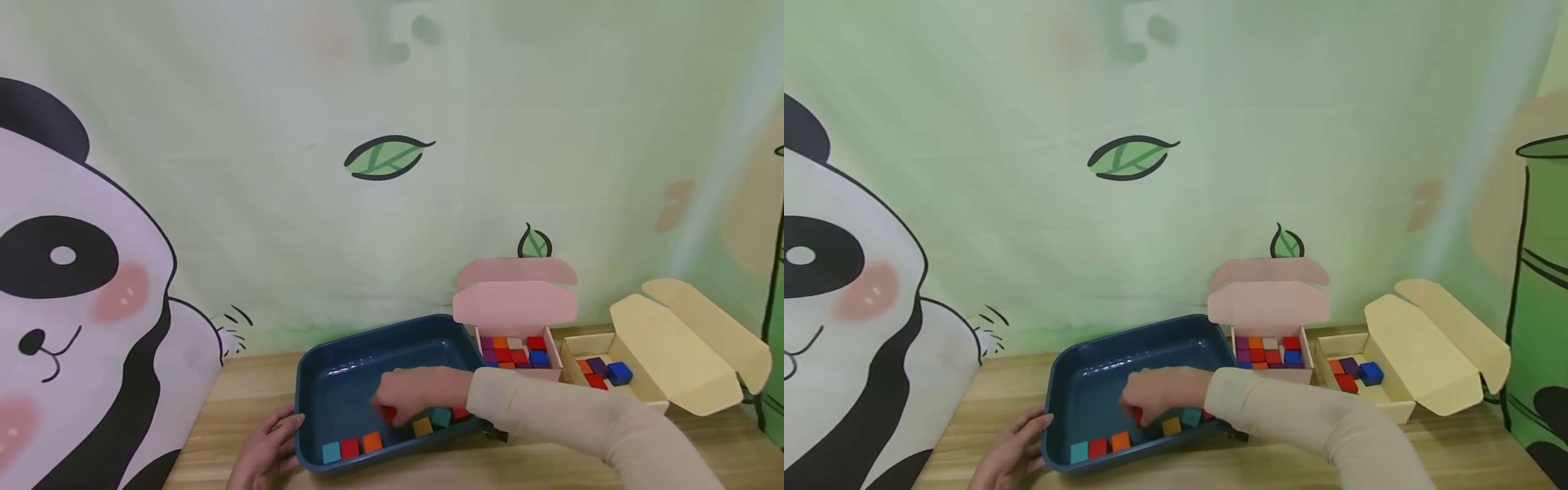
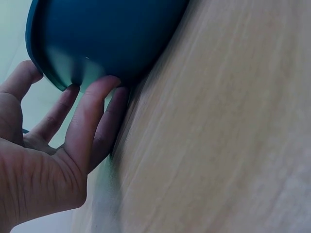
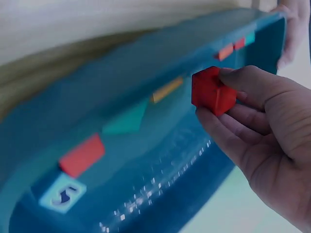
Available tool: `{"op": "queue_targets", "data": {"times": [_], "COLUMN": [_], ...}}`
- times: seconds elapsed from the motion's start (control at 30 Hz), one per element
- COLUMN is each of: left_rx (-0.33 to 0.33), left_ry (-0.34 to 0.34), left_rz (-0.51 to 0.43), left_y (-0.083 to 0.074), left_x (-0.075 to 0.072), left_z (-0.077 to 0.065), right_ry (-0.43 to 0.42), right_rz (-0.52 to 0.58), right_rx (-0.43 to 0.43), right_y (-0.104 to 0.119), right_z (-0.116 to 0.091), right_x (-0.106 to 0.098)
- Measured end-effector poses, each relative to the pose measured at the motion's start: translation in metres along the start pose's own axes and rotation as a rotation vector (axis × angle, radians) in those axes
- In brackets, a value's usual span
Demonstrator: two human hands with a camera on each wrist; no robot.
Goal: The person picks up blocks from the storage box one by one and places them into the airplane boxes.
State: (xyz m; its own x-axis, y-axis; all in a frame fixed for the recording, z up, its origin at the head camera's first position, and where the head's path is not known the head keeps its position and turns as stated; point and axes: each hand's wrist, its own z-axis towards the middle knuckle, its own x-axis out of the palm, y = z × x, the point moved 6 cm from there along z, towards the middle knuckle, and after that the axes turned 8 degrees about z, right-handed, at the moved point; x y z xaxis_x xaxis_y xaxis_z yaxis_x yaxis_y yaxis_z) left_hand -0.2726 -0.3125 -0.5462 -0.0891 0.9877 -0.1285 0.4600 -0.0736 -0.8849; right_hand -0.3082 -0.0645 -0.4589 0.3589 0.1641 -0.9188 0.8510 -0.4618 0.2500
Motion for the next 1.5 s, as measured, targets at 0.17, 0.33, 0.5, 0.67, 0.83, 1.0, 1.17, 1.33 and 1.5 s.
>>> {"op": "queue_targets", "data": {"times": [0.17, 0.33, 0.5, 0.67, 0.83, 1.0, 1.17, 1.33, 1.5], "left_rx": [0.038, 0.048, 0.023, 0.006, 0.009, 0.009, 0.001, -0.011, -0.007], "left_ry": [0.013, -0.005, -0.01, -0.017, -0.009, -0.019, -0.01, -0.004, -0.011], "left_rz": [0.006, -0.006, 0.0, 0.011, 0.002, 0.003, 0.004, 0.002, 0.005], "left_y": [-0.009, -0.012, -0.008, -0.005, -0.003, -0.001, 0.002, 0.004, 0.004], "left_x": [0.005, 0.002, 0.001, 0.0, 0.0, -0.002, -0.003, -0.003, -0.003], "left_z": [0.003, 0.003, 0.003, 0.004, 0.003, 0.0, -0.001, -0.001, 0.0], "right_ry": [-0.056, -0.093, -0.115, -0.143, -0.159, -0.221, -0.292, -0.295, -0.284], "right_rz": [0.013, 0.052, 0.101, 0.108, 0.112, 0.119, 0.116, 0.124, 0.147], "right_rx": [0.075, 0.099, 0.134, 0.135, 0.186, 0.209, 0.176, 0.261, 0.34], "right_y": [-0.018, -0.032, -0.042, -0.054, -0.071, -0.084, -0.099, -0.119, -0.136], "right_z": [-0.021, -0.041, -0.062, -0.085, -0.114, -0.144, -0.174, -0.205, -0.231], "right_x": [-0.02, -0.029, -0.034, -0.036, -0.035, -0.037, -0.038, -0.037, -0.034]}}
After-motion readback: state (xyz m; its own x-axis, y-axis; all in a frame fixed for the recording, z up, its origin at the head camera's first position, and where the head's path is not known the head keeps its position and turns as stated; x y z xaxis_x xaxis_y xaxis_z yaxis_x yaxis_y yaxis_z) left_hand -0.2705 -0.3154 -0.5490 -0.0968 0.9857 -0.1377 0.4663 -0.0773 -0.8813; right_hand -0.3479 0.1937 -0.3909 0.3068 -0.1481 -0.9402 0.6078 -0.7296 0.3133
